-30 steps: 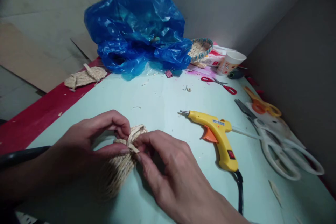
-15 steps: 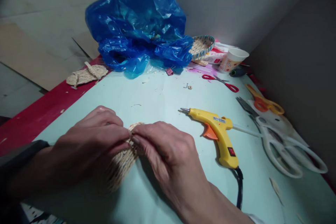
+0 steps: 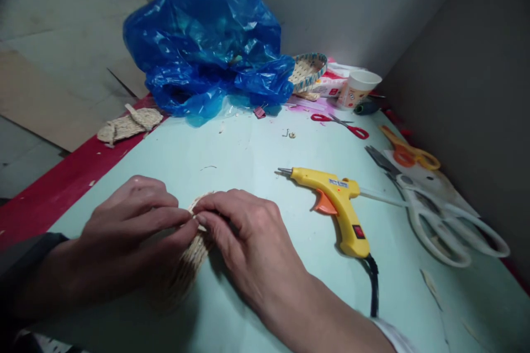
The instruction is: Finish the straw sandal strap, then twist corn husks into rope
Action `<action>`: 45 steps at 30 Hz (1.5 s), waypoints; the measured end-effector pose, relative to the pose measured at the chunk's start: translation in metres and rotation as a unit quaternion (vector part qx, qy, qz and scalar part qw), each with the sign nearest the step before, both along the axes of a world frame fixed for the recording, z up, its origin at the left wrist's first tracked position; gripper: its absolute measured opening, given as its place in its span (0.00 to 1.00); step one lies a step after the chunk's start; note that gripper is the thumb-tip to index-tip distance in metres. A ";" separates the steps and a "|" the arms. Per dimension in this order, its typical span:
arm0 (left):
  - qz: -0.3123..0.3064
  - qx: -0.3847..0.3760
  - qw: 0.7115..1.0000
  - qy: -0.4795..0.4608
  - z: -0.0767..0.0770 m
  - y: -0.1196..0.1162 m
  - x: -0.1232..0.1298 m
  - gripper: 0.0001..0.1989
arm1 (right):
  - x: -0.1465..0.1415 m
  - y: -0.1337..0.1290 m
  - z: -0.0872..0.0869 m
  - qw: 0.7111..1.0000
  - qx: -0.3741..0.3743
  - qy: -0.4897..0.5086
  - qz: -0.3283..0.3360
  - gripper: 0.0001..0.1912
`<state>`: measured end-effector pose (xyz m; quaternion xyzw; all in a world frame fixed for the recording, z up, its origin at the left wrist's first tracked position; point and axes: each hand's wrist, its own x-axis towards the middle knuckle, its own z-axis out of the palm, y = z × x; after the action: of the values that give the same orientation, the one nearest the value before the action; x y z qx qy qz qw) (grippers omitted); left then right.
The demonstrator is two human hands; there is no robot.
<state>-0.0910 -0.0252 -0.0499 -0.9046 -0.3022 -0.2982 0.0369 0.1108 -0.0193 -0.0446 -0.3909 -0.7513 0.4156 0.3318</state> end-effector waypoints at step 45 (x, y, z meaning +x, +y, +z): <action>0.043 -0.237 0.955 -0.173 0.006 0.008 0.015 0.03 | -0.004 -0.005 0.003 0.920 -0.298 0.195 -0.161 0.18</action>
<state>-0.0758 -0.0172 -0.0441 -0.8079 -0.4050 -0.3681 -0.2187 0.1065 -0.0238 -0.0418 -0.4985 -0.4395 0.6294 0.4026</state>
